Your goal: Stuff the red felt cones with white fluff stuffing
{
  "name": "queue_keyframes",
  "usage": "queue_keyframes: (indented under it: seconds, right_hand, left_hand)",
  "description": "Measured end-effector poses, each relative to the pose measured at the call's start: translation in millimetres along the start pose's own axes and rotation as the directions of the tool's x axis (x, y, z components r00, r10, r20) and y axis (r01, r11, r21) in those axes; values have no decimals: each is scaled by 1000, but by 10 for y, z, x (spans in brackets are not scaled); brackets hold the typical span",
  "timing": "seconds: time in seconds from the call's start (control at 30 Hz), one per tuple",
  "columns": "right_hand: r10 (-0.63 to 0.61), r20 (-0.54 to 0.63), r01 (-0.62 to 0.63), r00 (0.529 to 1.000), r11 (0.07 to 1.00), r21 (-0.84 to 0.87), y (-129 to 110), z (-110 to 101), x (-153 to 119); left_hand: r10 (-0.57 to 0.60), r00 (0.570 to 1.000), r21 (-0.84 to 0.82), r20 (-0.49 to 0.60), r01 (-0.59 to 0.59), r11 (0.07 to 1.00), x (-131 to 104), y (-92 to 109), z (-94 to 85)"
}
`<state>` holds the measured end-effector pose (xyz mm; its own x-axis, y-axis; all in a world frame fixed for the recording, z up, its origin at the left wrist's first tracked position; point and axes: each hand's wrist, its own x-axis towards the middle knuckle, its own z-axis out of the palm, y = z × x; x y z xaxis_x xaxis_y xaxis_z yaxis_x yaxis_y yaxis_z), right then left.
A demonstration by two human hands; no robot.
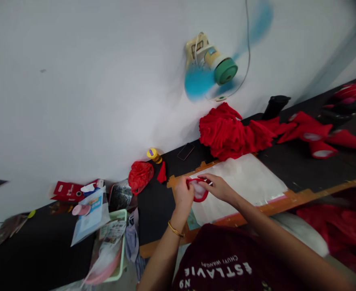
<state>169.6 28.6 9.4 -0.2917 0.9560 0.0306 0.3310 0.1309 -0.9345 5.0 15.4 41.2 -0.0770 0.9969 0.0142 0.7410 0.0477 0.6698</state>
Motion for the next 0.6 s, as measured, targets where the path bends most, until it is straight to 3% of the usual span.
queue_keyframes:
  seconds: [0.1,0.23,0.43,0.6]
  right_hand:
    - [-35,20,37,999,993,-115,-25,-18,-39]
    - [18,-55,-34,998,952,-304,-10,-26,-39]
    - [72,-51,-79,996,983,-166,39,-39,-44]
    - [93,-68,-102,993,986,-133,27,-29,-34]
  left_hand:
    - [10,1000,-71,-4,-11,997,-5,21,-14]
    - [81,992,-167,101,-64,984,-70,90,0]
    - [87,982,4,168,-89,996,-53,99,25]
    - [23,993,85,113,-33,996,18,30,2]
